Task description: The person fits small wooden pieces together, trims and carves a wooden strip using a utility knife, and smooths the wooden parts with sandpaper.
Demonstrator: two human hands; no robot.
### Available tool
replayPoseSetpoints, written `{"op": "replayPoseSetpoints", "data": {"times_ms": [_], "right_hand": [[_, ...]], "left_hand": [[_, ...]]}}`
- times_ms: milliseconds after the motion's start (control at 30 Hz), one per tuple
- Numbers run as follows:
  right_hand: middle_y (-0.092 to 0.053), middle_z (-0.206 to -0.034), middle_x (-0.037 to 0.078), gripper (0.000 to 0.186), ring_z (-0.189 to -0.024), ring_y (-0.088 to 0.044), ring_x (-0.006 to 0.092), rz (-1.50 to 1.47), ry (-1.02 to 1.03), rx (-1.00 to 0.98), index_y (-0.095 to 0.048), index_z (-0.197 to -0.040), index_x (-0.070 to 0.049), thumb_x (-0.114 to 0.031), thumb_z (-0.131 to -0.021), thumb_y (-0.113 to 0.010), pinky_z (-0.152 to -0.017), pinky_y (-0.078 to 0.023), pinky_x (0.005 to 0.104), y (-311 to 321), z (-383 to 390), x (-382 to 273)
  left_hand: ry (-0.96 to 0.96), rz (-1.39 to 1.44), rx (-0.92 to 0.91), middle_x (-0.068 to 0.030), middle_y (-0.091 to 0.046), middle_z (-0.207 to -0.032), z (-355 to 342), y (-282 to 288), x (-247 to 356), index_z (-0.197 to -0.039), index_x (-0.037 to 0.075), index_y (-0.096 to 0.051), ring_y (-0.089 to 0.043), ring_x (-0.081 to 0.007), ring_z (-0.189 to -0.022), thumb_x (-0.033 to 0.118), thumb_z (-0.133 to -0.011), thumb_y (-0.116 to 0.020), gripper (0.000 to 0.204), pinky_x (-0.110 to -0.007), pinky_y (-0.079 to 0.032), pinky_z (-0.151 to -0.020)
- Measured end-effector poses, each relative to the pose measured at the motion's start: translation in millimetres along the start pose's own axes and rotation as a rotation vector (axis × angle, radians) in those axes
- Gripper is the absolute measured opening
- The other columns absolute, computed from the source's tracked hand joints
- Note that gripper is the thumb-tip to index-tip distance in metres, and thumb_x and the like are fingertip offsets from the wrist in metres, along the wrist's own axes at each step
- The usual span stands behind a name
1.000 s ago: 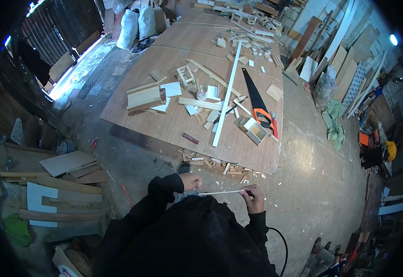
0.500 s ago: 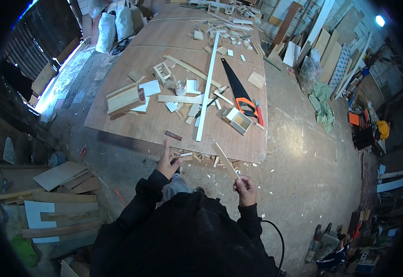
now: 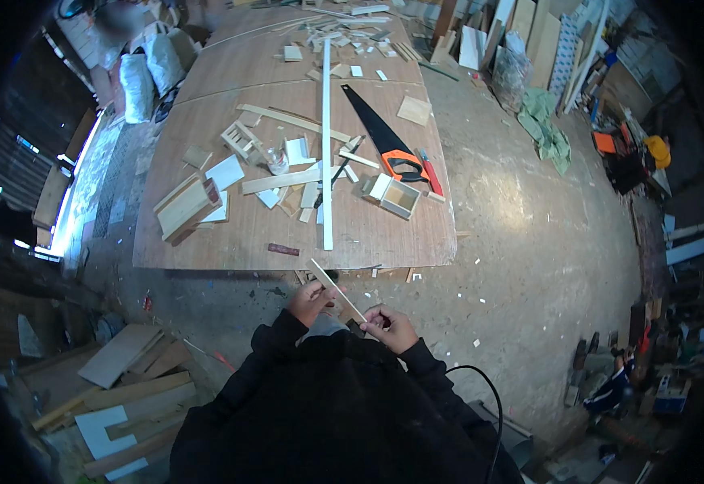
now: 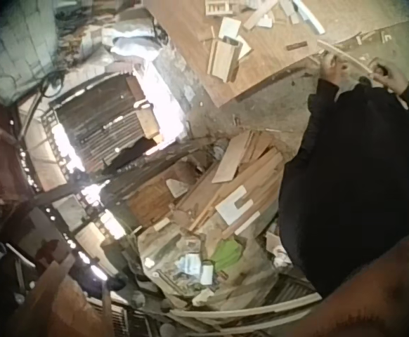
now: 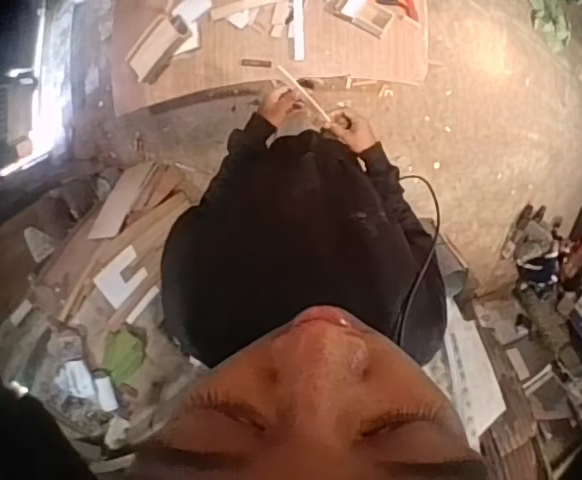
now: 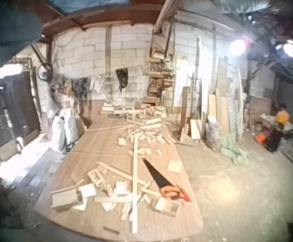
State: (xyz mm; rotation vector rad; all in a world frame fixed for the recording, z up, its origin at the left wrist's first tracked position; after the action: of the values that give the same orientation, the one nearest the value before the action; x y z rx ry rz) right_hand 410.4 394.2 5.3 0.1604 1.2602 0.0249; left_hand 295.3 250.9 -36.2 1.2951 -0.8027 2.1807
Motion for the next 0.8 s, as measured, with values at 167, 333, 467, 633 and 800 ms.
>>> {"op": "replayPoseSetpoints", "data": {"times_ms": [167, 333, 467, 633, 800], "right_hand": [[-0.066, -0.083, -0.001, 0.021, -0.073, -0.058, 0.0054, -0.107, 0.017, 0.098, -0.066, -0.107, -0.002, -0.013, -0.090, -0.070, -0.066, -0.047, 0.0230, 9, -25, -17], [-0.066, -0.087, 0.000, 0.019, -0.078, -0.058, 0.0058, 0.017, -0.110, 0.052, -0.063, -0.109, 0.001, -0.012, -0.094, -0.064, -0.073, -0.048, 0.0228, 24, -60, -11], [-0.065, -0.086, 0.001, 0.016, -0.076, -0.058, 0.0066, 0.024, -0.118, 0.138, -0.060, -0.109, 0.000, -0.010, -0.098, -0.057, -0.071, -0.048, 0.0230, 36, -89, -10], [-0.063, -0.083, 0.002, 0.018, -0.074, -0.059, 0.0087, -0.129, -0.090, 0.270, -0.056, -0.114, 0.002, -0.008, -0.099, -0.051, -0.068, -0.047, 0.0236, 51, -118, 2], [-0.058, -0.081, 0.000, 0.025, -0.069, -0.054, 0.0076, -0.413, -0.165, 0.441, -0.055, -0.122, 0.001, -0.010, -0.100, -0.049, -0.065, -0.045, 0.0228, 57, -130, -11]], "left_hand": [[-0.105, -0.241, -0.123, -0.0018, -0.067, -0.094, -44, -5, 23, -0.115, 0.001, -0.068, -0.058, -0.0053, -0.079, 0.029, -0.095, -0.065, 0.035, -0.022, -0.048, -0.071], [-0.022, -0.291, -0.286, -0.0052, -0.071, -0.094, -84, -27, 64, -0.115, -0.001, -0.068, -0.060, -0.0058, -0.083, 0.021, -0.093, -0.067, 0.031, -0.026, -0.049, -0.073], [-0.070, -0.548, -0.367, -0.0087, -0.072, -0.096, -146, 15, 47, -0.112, -0.001, -0.068, -0.065, -0.0118, -0.086, 0.023, -0.095, -0.065, 0.029, -0.028, -0.051, -0.077], [-0.210, -0.416, -0.086, -0.0048, -0.070, -0.088, -255, 78, 76, -0.107, 0.003, -0.069, -0.060, -0.0103, -0.077, 0.030, -0.093, -0.065, 0.031, -0.029, -0.047, -0.067], [-0.505, -0.900, -0.034, -0.0120, -0.070, -0.096, -352, 85, 124, -0.105, 0.008, -0.069, -0.067, -0.0302, -0.087, 0.019, -0.084, -0.064, 0.024, -0.039, -0.053, -0.078]]}}
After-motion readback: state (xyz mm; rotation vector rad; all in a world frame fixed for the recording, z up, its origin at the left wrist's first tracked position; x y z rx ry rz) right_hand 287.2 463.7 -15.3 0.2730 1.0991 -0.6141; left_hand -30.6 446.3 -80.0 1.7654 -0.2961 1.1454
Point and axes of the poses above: each hand's wrist, its own z-axis away from the middle knuckle, its own y-axis out of the back of the hand, x = y × z, the point moved 10 cm from there along -z, towards the middle knuckle
